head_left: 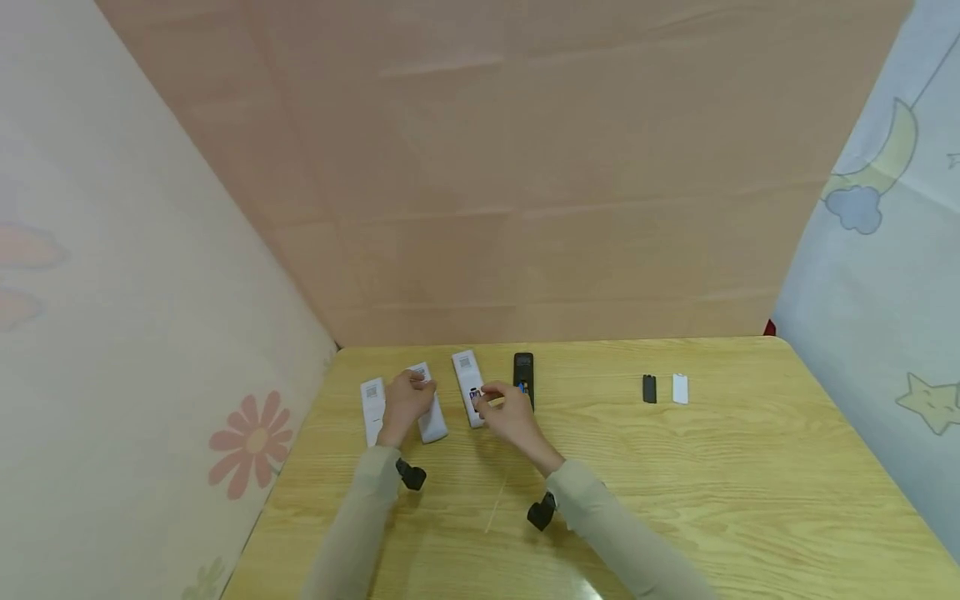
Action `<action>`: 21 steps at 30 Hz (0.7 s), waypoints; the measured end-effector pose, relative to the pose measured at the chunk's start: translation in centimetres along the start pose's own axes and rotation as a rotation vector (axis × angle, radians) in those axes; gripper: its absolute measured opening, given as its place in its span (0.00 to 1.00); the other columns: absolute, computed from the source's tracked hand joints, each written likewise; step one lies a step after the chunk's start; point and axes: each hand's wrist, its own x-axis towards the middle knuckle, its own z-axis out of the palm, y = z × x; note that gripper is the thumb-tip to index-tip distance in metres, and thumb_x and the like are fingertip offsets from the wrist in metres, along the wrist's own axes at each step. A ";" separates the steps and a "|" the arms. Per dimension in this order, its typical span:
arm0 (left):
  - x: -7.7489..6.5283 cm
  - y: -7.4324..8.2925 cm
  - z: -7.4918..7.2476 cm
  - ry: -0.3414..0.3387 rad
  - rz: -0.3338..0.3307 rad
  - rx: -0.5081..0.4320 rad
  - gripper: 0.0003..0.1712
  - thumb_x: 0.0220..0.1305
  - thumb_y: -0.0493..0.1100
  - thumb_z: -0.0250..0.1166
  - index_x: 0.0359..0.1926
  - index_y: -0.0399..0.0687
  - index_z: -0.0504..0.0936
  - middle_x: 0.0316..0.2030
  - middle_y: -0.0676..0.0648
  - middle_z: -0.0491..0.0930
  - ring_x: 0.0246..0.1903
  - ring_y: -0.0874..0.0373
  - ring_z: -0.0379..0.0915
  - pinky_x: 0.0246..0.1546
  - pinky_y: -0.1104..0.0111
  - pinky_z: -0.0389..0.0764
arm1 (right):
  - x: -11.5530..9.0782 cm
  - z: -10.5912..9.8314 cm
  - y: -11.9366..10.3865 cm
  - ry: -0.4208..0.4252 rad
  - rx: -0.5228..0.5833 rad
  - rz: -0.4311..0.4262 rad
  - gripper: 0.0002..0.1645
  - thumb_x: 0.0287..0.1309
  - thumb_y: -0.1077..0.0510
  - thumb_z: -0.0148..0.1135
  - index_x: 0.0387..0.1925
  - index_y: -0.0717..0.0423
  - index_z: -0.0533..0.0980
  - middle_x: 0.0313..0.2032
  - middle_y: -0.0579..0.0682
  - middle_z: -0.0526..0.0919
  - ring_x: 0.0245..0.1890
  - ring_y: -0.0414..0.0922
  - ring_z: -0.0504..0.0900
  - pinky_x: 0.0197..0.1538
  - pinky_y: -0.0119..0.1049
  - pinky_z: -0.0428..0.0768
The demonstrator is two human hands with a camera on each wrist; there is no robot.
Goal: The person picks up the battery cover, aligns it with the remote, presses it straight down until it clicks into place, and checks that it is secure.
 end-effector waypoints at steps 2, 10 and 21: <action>-0.2 0.2 0.2 0.002 -0.001 0.007 0.28 0.77 0.48 0.64 0.67 0.34 0.77 0.56 0.33 0.84 0.50 0.41 0.86 0.42 0.57 0.90 | -0.2 -0.6 0.1 0.004 -0.003 0.005 0.24 0.74 0.58 0.65 0.64 0.70 0.77 0.48 0.60 0.85 0.39 0.61 0.91 0.35 0.41 0.90; -0.1 0.7 1.4 0.002 0.031 0.028 0.27 0.76 0.49 0.65 0.65 0.33 0.79 0.53 0.35 0.86 0.50 0.40 0.86 0.47 0.51 0.88 | -0.6 -3.4 0.3 0.077 -0.030 -0.007 0.19 0.72 0.64 0.65 0.60 0.68 0.80 0.44 0.59 0.87 0.37 0.63 0.90 0.31 0.34 0.87; 0.8 0.8 3.0 -0.014 0.016 -0.007 0.27 0.76 0.48 0.65 0.66 0.34 0.78 0.54 0.37 0.86 0.52 0.42 0.85 0.49 0.52 0.87 | -0.6 -7.0 0.8 0.094 -0.051 0.053 0.26 0.75 0.55 0.66 0.67 0.65 0.77 0.52 0.60 0.83 0.44 0.62 0.91 0.42 0.49 0.91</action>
